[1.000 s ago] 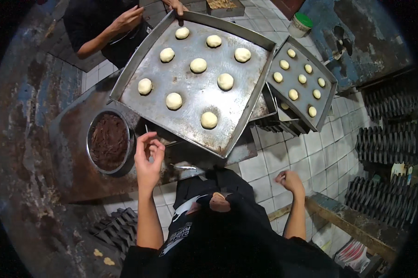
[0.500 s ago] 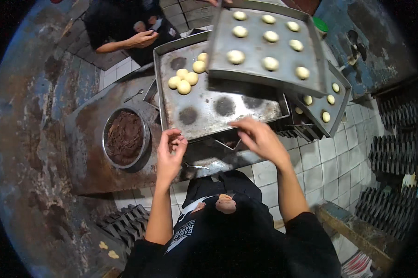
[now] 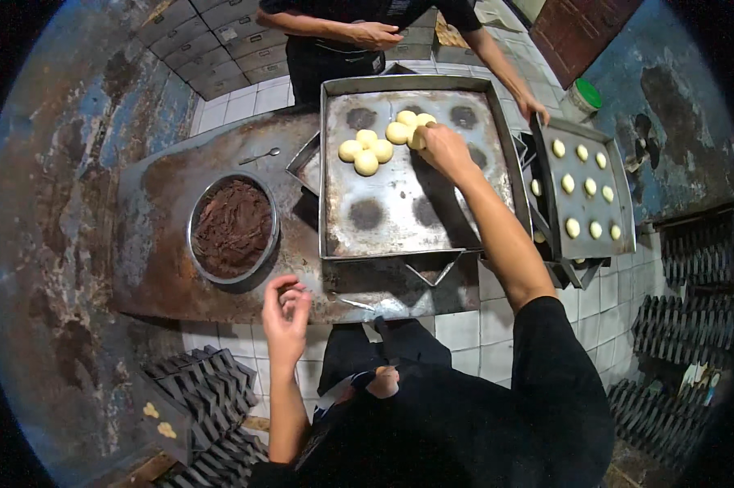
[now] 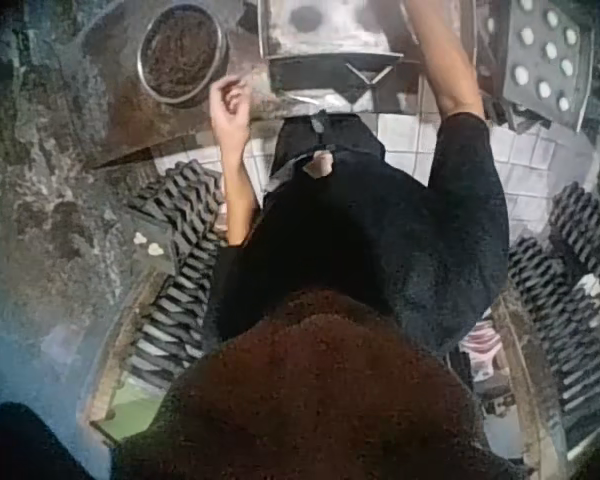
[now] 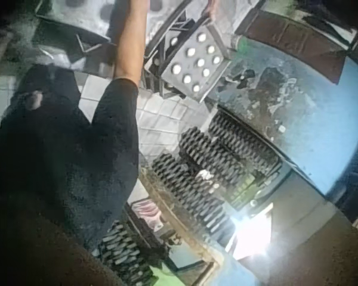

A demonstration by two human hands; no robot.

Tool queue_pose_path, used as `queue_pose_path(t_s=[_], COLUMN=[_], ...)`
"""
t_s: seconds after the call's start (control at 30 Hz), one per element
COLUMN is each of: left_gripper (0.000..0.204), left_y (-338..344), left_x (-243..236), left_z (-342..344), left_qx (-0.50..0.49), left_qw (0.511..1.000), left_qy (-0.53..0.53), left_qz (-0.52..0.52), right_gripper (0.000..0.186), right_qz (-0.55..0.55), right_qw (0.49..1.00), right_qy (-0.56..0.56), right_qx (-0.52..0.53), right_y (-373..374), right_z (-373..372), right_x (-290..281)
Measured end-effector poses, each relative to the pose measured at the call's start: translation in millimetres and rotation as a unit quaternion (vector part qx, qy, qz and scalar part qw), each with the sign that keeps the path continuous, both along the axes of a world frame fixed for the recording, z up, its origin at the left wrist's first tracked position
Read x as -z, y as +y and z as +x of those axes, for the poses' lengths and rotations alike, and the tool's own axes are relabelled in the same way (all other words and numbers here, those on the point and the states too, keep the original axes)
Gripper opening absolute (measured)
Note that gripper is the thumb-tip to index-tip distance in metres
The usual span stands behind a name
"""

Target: The person takes pieces of dough from a tray, flattens them, adds chocolate filling from a bowl with a spoon, shapes the dough into balls, and places them on a metal tray.

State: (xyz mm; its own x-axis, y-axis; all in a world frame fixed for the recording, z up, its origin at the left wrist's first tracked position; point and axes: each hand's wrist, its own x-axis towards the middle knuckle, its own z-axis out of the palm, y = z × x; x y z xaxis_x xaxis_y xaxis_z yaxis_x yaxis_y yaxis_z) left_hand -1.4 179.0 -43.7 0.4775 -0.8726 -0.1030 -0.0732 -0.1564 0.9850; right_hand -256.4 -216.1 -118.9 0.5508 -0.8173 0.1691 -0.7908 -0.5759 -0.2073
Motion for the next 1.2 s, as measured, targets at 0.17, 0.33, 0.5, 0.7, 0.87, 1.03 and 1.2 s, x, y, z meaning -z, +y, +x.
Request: queue_pose_path(t_s=[0.17,0.33,0.5,0.7,0.87,1.03,1.2], left_gripper=[0.032,0.032,0.035,0.045,0.044,0.040,0.023], left_y=[32,26,5,-55,-78,-69,-40], left_x=[18,24,20,34,26,13,-1], left_z=[37,51,61,50,60,99,165], left_qx=[-0.041,-0.021,0.053,0.143,0.051,-0.035,0.100], left_qw=[0.999,0.999,0.995,0.958,0.995,0.970,0.933], left_qy=[0.030,0.046,0.087,0.248,0.047,0.168,0.306], left_qz=[-0.002,0.005,0.010,-0.015,-0.075,-0.171,-0.162], right_gripper=[0.035,0.039,0.026,0.024,0.021,0.021,0.022], right_qz=[-0.052,0.011,0.263,0.533,0.444,0.303,0.428], right_qw=[0.997,0.999,0.962,0.775,0.789,0.761,0.713], right_qy=[-0.051,0.030,-0.048,-0.336,-0.424,-0.566,-0.554], right_qx=[-0.039,0.021,-0.062,-0.046,-0.021,0.090,0.043], right_y=[-18,-33,28,209,277,310,294], right_z=[-29,-48,-28,68,165,261,284], right_x=[2,6,-46,-85,-83,-70,-85])
